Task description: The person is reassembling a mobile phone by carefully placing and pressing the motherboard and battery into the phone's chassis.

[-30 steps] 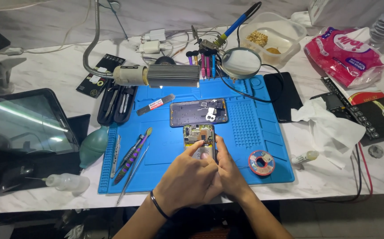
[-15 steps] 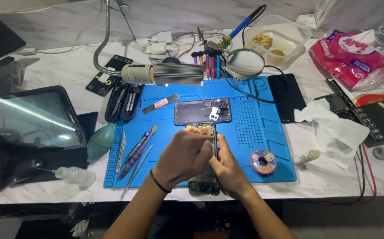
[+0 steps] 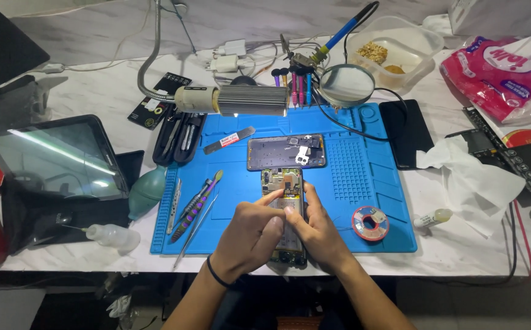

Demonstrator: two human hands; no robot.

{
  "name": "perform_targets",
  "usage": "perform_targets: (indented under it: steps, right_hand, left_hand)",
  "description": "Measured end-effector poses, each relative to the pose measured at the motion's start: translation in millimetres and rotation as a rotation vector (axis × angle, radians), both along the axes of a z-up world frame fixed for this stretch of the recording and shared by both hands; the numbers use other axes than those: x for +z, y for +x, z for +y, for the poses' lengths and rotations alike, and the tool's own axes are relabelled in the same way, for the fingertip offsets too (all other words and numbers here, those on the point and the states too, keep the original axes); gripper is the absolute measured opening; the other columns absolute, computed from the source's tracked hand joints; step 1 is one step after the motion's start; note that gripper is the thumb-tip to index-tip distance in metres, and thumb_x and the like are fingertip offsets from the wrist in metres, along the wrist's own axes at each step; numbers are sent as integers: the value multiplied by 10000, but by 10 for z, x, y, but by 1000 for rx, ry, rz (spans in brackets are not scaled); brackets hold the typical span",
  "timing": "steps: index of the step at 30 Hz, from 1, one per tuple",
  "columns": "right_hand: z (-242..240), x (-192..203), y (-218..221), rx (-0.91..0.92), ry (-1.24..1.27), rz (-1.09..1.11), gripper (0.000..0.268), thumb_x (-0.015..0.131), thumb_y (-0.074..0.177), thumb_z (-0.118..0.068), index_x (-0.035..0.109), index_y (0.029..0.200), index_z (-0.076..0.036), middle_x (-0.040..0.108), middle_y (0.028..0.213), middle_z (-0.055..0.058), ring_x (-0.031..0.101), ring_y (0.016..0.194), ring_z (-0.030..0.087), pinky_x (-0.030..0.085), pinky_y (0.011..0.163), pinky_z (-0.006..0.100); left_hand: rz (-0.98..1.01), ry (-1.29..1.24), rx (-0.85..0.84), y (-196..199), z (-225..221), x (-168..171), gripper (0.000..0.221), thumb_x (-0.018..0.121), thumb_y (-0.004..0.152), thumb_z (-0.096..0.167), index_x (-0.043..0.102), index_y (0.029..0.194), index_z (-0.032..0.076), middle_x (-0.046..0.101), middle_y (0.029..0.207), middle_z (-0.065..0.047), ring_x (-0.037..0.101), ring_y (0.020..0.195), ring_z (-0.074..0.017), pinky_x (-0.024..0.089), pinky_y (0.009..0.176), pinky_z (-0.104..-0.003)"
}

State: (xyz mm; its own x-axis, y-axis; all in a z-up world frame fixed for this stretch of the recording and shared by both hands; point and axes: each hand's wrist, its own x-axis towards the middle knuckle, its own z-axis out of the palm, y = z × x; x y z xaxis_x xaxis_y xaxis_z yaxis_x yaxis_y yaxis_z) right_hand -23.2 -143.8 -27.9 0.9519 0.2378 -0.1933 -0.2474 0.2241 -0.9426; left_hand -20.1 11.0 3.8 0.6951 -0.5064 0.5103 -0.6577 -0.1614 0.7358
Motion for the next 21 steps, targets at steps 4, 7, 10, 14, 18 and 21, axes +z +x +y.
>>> perform_targets:
  steps: [4, 7, 10, 14, 18, 21]
  right_hand:
    - [0, -13, 10, 0, -2, -65, 515, 534, 958, -197, 425, 1457, -133, 711, 1246, 170, 739, 1049, 231, 642, 850, 346]
    - [3, 49, 2, 9, -20, -84, 513, 533, 959, -202, 443, 1455, -109, 728, 1201, 144, 724, 1004, 189, 618, 850, 319]
    - [-50, -76, 32, 44, -284, -157, 744, 524, 931, -334, 264, 1593, -114, 616, 1479, 86, 604, 1339, 187, 485, 1079, 336]
    - [-91, -258, 55, 37, -274, -206, 825, 569, 835, -201, 263, 1598, -128, 644, 1426, 71, 661, 1180, 154, 566, 931, 298]
    - [-102, -191, 35, 33, -247, -210, 753, 538, 871, -241, 290, 1570, -110, 625, 1214, 78, 574, 1053, 161, 497, 864, 314]
    - [-99, -113, 13, 33, -228, -175, 698, 530, 838, -182, 411, 1525, -159, 724, 895, 27, 622, 722, 102, 542, 611, 279]
  left_hand:
    - [-127, 120, -33, -14, -44, 25, 327, 363, 910, 55, 487, 608, 41, 406, 460, -24, 310, 372, -200, 457, 1170, -554]
    - [-201, 220, -8, -7, -87, 13, 339, 367, 924, 38, 421, 590, 55, 346, 434, -18, 269, 362, -188, 458, 1158, -563]
    - [-319, 358, 5, 35, -106, -21, 317, 415, 881, 72, 431, 565, 47, 378, 461, -33, 334, 396, -205, 470, 1117, -508]
    - [-462, 579, 78, 88, -208, -11, 381, 466, 840, 134, 527, 469, 67, 489, 395, -48, 456, 359, -218, 469, 1054, -462]
    - [-482, 573, 28, 180, -206, -10, 344, 455, 839, 142, 511, 502, 100, 502, 407, -31, 440, 367, -214, 453, 1044, -420]
    - [-420, 486, 12, 253, -168, -69, 324, 437, 829, 83, 423, 505, 98, 449, 431, -25, 322, 400, -188, 424, 827, -373]
